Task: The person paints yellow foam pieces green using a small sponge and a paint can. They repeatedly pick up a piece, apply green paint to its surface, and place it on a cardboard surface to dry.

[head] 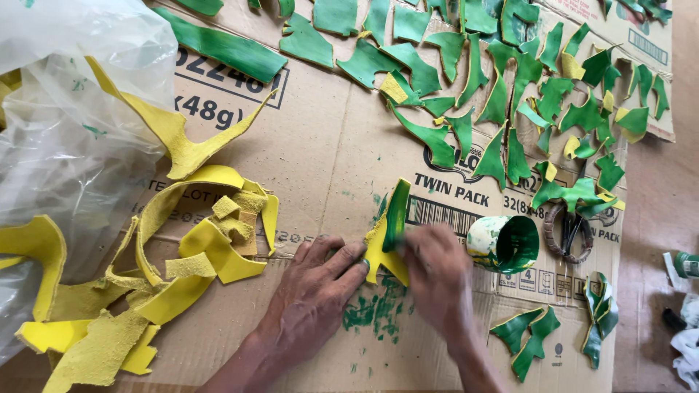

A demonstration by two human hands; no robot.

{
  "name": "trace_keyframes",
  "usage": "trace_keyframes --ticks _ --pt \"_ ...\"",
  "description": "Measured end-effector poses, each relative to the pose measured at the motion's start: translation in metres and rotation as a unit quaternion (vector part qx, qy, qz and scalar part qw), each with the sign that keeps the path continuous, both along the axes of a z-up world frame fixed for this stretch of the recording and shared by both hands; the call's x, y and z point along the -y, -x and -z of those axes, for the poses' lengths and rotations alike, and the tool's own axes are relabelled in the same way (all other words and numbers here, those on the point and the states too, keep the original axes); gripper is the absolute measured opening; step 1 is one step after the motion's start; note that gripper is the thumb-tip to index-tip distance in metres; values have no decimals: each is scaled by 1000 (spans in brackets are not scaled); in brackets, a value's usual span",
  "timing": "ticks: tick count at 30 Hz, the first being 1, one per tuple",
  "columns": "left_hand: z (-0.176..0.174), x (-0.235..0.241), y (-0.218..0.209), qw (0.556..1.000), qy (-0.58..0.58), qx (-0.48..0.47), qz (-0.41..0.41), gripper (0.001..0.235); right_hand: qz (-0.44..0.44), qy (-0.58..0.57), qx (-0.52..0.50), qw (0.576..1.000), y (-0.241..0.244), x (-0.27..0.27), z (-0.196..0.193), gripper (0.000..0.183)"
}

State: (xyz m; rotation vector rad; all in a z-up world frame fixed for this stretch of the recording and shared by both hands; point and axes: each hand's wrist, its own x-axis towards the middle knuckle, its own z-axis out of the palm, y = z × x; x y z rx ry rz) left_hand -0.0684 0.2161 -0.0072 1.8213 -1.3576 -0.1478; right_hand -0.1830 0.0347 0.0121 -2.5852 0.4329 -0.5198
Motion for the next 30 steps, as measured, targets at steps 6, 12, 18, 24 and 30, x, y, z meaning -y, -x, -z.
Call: trace_keyframes --ticks 6,12,18,24,30 --pt "5 0 2 1000 -14 6 0 33 22 2 0 1000 10 -5 6 20" --pt "1 3 3 1000 -22 3 -16 29 21 25 57 998 -50 33 7 19" --pt "2 3 1 1000 -31 -2 -2 32 7 15 -8 1000 9 -1 -6 19" --pt "-2 4 4 999 -28 8 -17 28 21 26 18 999 -27 24 5 16" --pt "0 5 1 1000 -12 0 -22 30 2 2 -29 1000 3 3 -9 15"
